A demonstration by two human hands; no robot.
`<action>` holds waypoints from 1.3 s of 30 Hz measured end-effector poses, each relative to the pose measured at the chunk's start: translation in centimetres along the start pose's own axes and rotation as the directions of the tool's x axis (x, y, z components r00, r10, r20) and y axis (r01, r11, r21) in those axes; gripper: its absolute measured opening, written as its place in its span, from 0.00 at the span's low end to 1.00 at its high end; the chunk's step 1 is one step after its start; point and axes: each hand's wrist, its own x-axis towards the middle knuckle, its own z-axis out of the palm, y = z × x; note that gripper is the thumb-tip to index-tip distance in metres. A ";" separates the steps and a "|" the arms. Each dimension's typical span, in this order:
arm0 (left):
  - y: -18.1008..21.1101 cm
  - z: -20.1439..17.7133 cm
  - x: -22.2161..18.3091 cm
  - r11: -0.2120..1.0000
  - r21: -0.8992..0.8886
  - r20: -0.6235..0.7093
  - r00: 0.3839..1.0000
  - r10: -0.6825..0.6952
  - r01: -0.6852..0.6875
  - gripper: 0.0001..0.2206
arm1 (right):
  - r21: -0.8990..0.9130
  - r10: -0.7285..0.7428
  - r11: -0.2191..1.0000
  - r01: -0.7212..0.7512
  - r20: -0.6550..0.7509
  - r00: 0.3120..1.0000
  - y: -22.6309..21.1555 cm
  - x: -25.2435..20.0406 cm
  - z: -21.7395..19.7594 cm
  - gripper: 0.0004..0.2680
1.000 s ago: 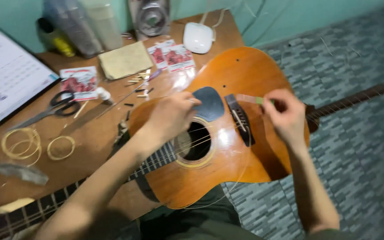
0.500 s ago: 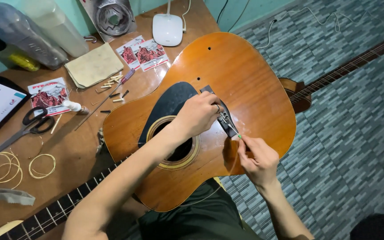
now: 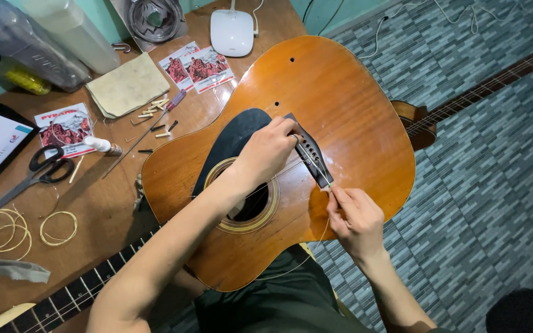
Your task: Removing strings and bridge pins from an acoustic guitar for maintenance.
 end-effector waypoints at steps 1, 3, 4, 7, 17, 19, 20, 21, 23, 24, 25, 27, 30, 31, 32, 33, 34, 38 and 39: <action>0.0 -0.1 0.0 1.000 0.014 -0.006 1.000 0.002 -0.002 0.07 | -0.012 0.009 1.000 -0.009 0.013 1.000 -0.1 -0.1 0.0 0.03; 0.1 -0.6 0.2 1.000 0.026 -0.002 1.000 0.005 -0.005 0.08 | -0.001 0.026 1.000 -0.026 0.007 1.000 0.1 -0.5 0.7 0.03; 0.2 -0.8 0.4 0.999 0.036 0.001 1.000 0.009 -0.009 0.08 | 0.009 0.042 0.999 -0.042 0.001 0.999 0.2 -0.8 1.0 0.03; -0.6 0.6 0.3 0.996 0.088 -0.009 1.000 0.025 -0.024 0.09 | 0.039 0.075 0.996 -0.074 -0.026 0.997 -0.2 -0.3 0.9 0.03; -2.4 -5.6 1.1 0.943 0.331 -0.100 0.995 -0.005 0.038 0.06 | 0.082 0.033 0.997 -0.009 -0.288 0.957 1.8 -0.5 1.1 0.05; -3.0 -8.1 0.5 0.941 0.245 -0.275 0.947 -0.165 0.235 0.06 | 0.419 0.581 0.771 -0.480 -0.153 0.800 0.4 1.1 2.2 0.03; -4.3 -10.1 -1.1 0.927 0.265 -0.298 0.937 -0.182 0.265 0.06 | 0.438 0.558 0.775 -0.456 -0.134 0.819 0.1 2.6 2.2 0.03; -5.4 -12.0 -2.7 0.902 0.160 -0.306 0.889 -0.340 0.400 0.05 | 0.611 0.649 0.587 -0.532 0.039 0.760 -0.1 4.2 2.3 0.02; -5.4 -17.3 -6.5 0.843 0.049 -0.309 0.811 -0.497 0.536 0.03 | 0.718 0.674 0.355 -0.599 0.247 0.696 0.6 6.6 2.9 0.02; -4.4 -20.9 -8.6 0.662 -0.019 -0.186 0.648 -0.739 0.749 0.04 | 0.721 0.593 0.329 -0.610 0.345 0.727 1.3 7.6 3.6 0.03; -3.3 -24.4 -10.7 0.423 -0.054 -0.043 0.421 -0.906 0.905 0.06 | 0.720 0.501 0.304 -0.623 0.435 0.748 2.1 8.6 4.4 0.04; -8.6 -22.9 -19.3 0.343 0.089 -0.200 0.354 -0.914 0.935 0.04 | 0.581 0.369 0.559 -0.592 0.465 0.805 0.1 13.7 5.2 0.08; -14.9 -19.3 -28.6 0.231 0.176 -0.368 0.282 -0.886 0.957 0.02 | 0.418 0.064 0.861 -0.289 0.475 0.878 0.7 18.7 11.2 0.11; -16.8 -17.7 -30.8 0.223 0.133 -0.389 0.258 -0.885 0.966 0.01 | 0.415 -0.119 0.906 -0.085 0.443 0.889 1.7 20.0 13.9 0.09; -17.7 -17.3 -31.3 0.222 0.129 -0.392 0.256 -0.884 0.966 0.01 | 0.415 -0.124 0.906 -0.080 0.442 0.888 1.6 21.3 16.7 0.09; -18.6 -17.0 -31.6 0.264 0.218 -0.351 0.328 -0.877 0.939 0.02 | 0.306 -0.187 0.952 0.010 0.554 0.811 1.5 22.7 19.4 0.08; -19.6 -16.8 -31.8 0.309 0.308 -0.302 0.400 -0.865 0.900 0.04 | 0.203 -0.220 0.973 0.111 0.661 0.717 1.4 24.0 22.1 0.07; -18.6 -16.5 -31.1 0.401 0.451 -0.300 0.559 -0.773 0.797 0.04 | -0.079 -0.103 0.931 0.357 0.880 0.465 -0.7 24.9 30.7 0.05; -20.0 -15.5 -31.8 0.417 0.554 -0.376 0.663 -0.647 0.721 0.04 | -0.044 -0.166 0.898 0.438 0.887 0.430 -0.5 24.3 32.7 0.04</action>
